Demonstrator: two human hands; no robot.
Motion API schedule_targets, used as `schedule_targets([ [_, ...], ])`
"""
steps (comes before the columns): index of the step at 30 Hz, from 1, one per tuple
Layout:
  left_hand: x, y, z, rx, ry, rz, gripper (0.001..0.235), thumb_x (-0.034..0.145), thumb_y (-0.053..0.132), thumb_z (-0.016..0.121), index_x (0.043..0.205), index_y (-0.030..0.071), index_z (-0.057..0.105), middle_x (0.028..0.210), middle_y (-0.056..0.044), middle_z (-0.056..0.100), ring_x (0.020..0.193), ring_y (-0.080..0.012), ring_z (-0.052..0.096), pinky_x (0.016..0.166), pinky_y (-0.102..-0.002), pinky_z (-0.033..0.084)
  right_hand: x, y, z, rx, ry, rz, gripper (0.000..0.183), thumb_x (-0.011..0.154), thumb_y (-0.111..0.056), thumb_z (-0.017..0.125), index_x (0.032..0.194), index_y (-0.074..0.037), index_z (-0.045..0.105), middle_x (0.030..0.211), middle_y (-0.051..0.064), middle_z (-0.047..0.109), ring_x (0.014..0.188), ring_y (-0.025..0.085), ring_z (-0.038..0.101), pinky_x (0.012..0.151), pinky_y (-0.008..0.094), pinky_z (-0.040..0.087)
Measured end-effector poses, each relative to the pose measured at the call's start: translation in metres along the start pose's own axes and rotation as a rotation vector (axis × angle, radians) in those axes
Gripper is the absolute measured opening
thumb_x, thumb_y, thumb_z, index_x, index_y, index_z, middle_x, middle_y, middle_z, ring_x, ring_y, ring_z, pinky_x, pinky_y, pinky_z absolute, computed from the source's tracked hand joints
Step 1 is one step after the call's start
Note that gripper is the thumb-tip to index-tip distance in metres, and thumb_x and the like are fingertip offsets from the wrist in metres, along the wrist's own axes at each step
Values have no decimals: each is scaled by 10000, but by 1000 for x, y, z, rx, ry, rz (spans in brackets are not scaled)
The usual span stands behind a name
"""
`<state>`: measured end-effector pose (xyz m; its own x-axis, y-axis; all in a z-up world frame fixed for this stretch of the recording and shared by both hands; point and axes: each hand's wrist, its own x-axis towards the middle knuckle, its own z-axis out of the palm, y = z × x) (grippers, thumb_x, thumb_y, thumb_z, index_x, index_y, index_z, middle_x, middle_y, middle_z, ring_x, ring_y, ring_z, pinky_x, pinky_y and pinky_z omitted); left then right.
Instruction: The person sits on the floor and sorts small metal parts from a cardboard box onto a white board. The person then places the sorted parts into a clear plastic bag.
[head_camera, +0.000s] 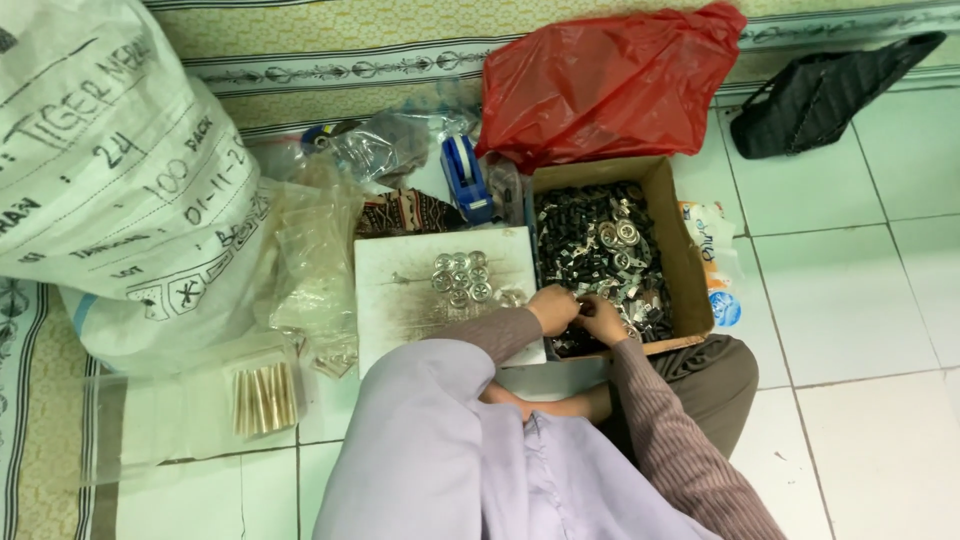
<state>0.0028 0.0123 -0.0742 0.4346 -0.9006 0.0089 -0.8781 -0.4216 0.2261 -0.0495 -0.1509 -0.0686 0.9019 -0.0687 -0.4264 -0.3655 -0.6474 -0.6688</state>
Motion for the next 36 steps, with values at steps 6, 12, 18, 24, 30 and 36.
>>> schedule_targets([
  [6,6,28,8,43,-589,-91,191,900,190,582,870,108,751,894,-75,757,826,-272,714,692,-438,591,-29,-25,4,-305,-9,-19,734,807,-287,757,1466,-47,536,1442,292,467,1331,489,520,1015,544,552],
  [12,16,39,-36,104,-683,-269,394,971,139,489,1331,86,641,1407,-171,608,1287,-371,560,1058,-633,403,-66,-96,-23,-451,15,12,868,821,-231,751,1577,-60,361,1602,309,267,1470,492,325,1080,587,488],
  [18,5,61,-108,311,-752,-519,587,1093,352,399,1631,196,225,1706,-140,132,1553,-401,133,1165,-730,110,-58,-67,-7,-533,-69,19,1192,689,-441,866,1642,-162,205,1651,285,184,1550,445,147,1155,631,331],
  [24,5,55,-104,314,-695,-537,633,1079,361,460,1622,127,236,1666,-217,231,1528,-400,241,1175,-710,121,-49,-72,-10,-516,86,83,1142,767,-297,861,1638,-83,153,1611,270,308,1519,408,267,1157,632,341],
  [30,3,36,-24,203,-156,-439,413,946,296,647,1282,73,555,1209,-141,567,1113,-329,591,918,-553,435,-30,-39,-8,-180,513,128,591,912,-300,694,1417,-88,471,1265,209,548,1224,430,562,961,622,490],
  [36,12,12,87,81,-620,-105,381,845,514,607,942,170,740,901,-48,729,812,-293,677,754,-536,502,-18,14,6,199,210,274,691,1035,-582,410,578,-118,642,550,128,612,588,326,631,580,436,465],
])
